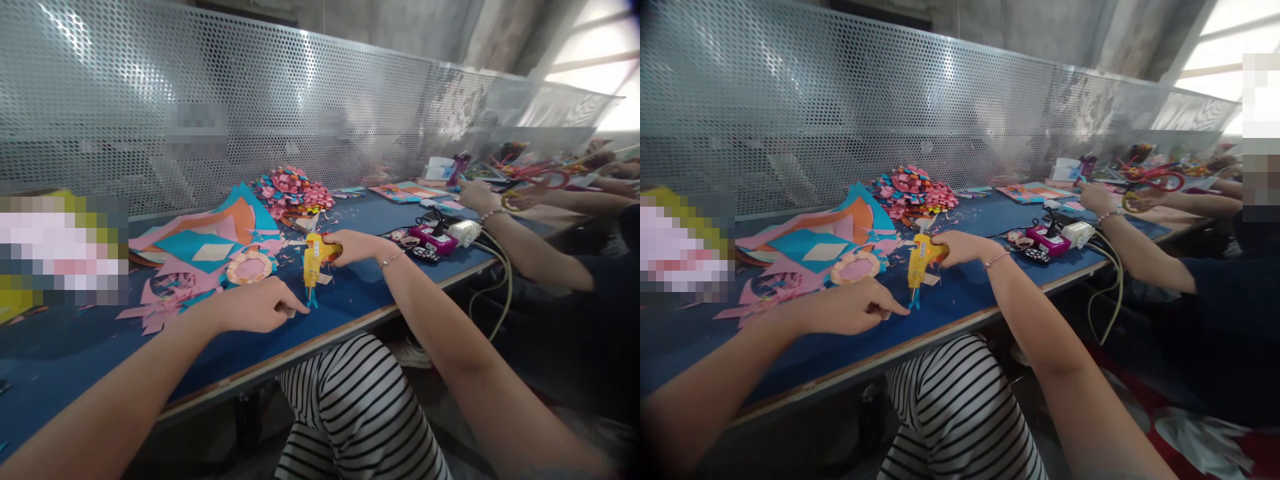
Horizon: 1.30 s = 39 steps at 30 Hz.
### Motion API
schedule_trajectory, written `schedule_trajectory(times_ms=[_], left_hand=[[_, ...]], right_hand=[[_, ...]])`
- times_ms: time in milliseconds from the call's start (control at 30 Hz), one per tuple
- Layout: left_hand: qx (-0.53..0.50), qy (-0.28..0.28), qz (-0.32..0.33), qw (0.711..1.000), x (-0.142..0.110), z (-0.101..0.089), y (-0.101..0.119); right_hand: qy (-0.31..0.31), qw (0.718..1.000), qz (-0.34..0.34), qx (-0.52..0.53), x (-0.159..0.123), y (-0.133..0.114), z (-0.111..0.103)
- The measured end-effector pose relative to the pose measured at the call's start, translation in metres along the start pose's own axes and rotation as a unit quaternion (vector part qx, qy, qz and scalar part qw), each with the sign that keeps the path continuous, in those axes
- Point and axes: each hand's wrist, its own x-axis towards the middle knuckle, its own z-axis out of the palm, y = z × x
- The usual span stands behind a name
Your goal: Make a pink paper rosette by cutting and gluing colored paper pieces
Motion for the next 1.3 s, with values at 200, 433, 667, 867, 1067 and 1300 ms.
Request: schedule_trajectory(times_ms=[200, 433, 667, 867, 1067, 1300], left_hand=[[0.002, -0.003, -0.004, 1.000, 0.001, -0.001, 0.000], [-0.011, -0.003, -0.008, 1.000, 0.002, 0.001, -0.003], [-0.012, -0.001, -0.010, 1.000, 0.002, 0.000, -0.004], [-0.008, 0.000, -0.011, 1.000, 0.002, 0.000, -0.003], [-0.013, 0.008, -0.018, 1.000, 0.002, 0.000, -0.002], [-0.009, 0.007, -0.016, 1.000, 0.002, -0.001, -0.001]], right_hand=[[0.005, 1.000, -0.004, 0.000, -0.001, -0.002, -0.002], [0.016, 1.000, -0.006, -0.003, -0.002, -0.001, -0.002], [0.042, 0.999, 0.009, 0.010, -0.003, 0.004, -0.003], [0.066, 0.998, 0.010, 0.010, -0.001, 0.013, -0.001], [0.091, 0.995, 0.022, -0.024, 0.002, 0.018, 0.000], [0.120, 0.986, 0.086, -0.082, 0.000, 0.015, -0.002]])
